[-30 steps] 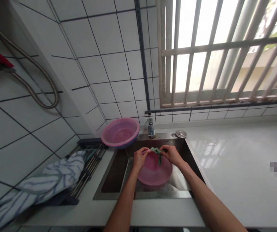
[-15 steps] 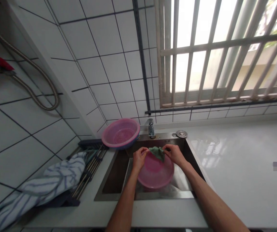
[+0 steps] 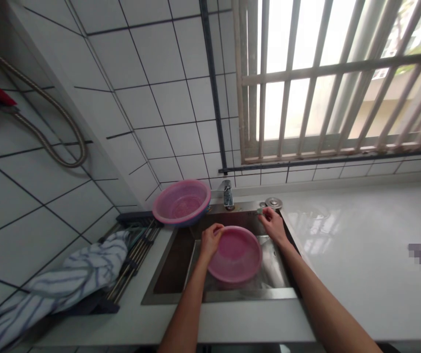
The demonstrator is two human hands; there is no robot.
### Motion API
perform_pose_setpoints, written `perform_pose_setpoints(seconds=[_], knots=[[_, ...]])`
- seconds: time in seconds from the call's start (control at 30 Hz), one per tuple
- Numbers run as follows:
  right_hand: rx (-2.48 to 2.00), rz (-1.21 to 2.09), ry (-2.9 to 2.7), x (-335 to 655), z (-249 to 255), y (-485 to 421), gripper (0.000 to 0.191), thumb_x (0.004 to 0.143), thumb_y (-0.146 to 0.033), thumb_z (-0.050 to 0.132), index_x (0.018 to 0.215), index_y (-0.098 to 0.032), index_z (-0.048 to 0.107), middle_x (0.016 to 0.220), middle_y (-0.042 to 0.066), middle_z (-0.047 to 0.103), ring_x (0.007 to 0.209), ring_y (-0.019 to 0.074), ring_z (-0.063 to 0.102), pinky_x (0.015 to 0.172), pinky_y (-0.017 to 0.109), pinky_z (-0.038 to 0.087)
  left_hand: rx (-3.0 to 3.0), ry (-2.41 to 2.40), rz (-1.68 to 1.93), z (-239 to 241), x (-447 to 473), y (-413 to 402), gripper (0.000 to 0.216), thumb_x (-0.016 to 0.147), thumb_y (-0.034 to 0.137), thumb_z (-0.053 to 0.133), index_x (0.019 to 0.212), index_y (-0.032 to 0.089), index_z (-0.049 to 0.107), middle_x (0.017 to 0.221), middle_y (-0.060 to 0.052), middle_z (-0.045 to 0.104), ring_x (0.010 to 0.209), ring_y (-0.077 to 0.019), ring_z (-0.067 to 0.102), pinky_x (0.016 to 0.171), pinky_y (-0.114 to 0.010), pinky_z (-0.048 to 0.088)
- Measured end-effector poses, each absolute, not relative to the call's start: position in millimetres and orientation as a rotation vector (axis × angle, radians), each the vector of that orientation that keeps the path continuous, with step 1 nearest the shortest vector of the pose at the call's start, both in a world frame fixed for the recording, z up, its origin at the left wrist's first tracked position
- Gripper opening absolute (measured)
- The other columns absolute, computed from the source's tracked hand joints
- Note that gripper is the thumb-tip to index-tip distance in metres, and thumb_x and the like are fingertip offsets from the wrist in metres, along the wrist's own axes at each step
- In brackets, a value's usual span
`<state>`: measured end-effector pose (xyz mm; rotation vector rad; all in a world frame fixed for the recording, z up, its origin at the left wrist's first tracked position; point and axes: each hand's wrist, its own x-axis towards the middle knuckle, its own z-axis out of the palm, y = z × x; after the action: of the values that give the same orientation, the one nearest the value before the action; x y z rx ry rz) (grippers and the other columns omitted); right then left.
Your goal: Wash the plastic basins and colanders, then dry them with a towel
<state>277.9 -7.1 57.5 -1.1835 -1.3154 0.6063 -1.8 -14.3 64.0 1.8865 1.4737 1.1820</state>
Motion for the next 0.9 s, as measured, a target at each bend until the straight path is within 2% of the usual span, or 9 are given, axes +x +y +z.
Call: perform_pose_setpoints(seconds=[0.1,0.2,0.27,0.33,0.4,0.47,0.53,0.9], knots=[[-1.014,0.763,-1.674,251.9,59.2,-20.2,0.029,0.093,-0.047,0.063,0.086,-0.020,0.072,0.088,0.004,0.075,0.086,0.0212,0.068,0.081,0.029,0.050,1.942,1.423,1.108,64.0,10.0,-21.0,0.023,0.091,0.042,0.063,0.088,0.022,0.075,0.091,-0.005,0.079,0.088,-0.0219,0.073,0.085,-0.030,0.053],[-0.946,0.816,-1.799,231.1,54.6,-26.9,0.031,0.098,-0.046,0.060,0.086,-0.020,0.073,0.082,0.003,0.073,0.080,0.0190,0.067,0.077,0.028,0.050,1.957,1.387,1.081,62.1,14.8,-23.3,0.023,0.091,0.042,0.065,0.089,0.022,0.075,0.092,-0.004,0.079,0.089,-0.0215,0.073,0.084,-0.029,0.052],[-0.982,0.716,-1.755,224.8,48.6,-25.6,0.026,0.091,-0.044,0.071,0.099,-0.019,0.073,0.091,0.005,0.074,0.084,0.0199,0.067,0.077,0.028,0.051,1.967,1.362,1.069,61.9,15.9,-23.3,0.023,0.091,0.043,0.066,0.089,0.022,0.076,0.092,-0.004,0.080,0.090,-0.0216,0.073,0.085,-0.029,0.051],[-1.054,0.621,-1.735,225.5,43.3,-21.3,0.037,0.081,-0.039,0.081,0.110,-0.018,0.073,0.100,0.007,0.074,0.089,0.0218,0.067,0.078,0.030,0.051,1.972,1.347,1.071,63.3,15.5,-22.8,0.024,0.091,0.044,0.066,0.089,0.022,0.077,0.092,-0.004,0.080,0.090,-0.0218,0.073,0.085,-0.029,0.051],[-1.144,0.616,-1.776,232.2,40.5,-16.3,0.030,0.081,-0.036,0.081,0.105,-0.019,0.077,0.096,0.007,0.076,0.085,0.0223,0.068,0.076,0.030,0.050,1.982,1.350,1.093,66.2,12.4,-21.6,0.024,0.092,0.043,0.065,0.090,0.022,0.077,0.093,-0.004,0.080,0.091,-0.0221,0.074,0.086,-0.030,0.051],[-1.209,0.671,-1.808,242.6,39.7,-12.3,0.017,0.087,-0.035,0.075,0.093,-0.021,0.080,0.087,0.005,0.078,0.077,0.0217,0.069,0.071,0.029,0.048,1.971,1.384,1.142,69.5,6.2,-19.7,0.024,0.091,0.043,0.065,0.091,0.021,0.077,0.093,-0.005,0.080,0.090,-0.0224,0.074,0.086,-0.030,0.052],[-1.233,0.705,-1.798,253.5,39.2,-10.0,0.017,0.091,-0.035,0.070,0.088,-0.022,0.081,0.080,0.004,0.078,0.073,0.0212,0.069,0.067,0.028,0.047,1.921,1.432,1.199,72.0,-1.0,-17.7,0.025,0.090,0.043,0.065,0.091,0.020,0.076,0.092,-0.006,0.080,0.089,-0.0230,0.074,0.085,-0.031,0.053],[-1.056,0.731,-1.738,232.4,41.1,-17.2,0.015,0.086,-0.032,0.074,0.094,-0.022,0.079,0.089,0.004,0.079,0.080,0.0207,0.072,0.075,0.029,0.052,1.975,1.284,1.039,59.6,20.5,-19.6,0.019,0.089,0.036,0.066,0.089,0.021,0.078,0.093,-0.005,0.081,0.090,-0.0228,0.074,0.087,-0.031,0.052]])
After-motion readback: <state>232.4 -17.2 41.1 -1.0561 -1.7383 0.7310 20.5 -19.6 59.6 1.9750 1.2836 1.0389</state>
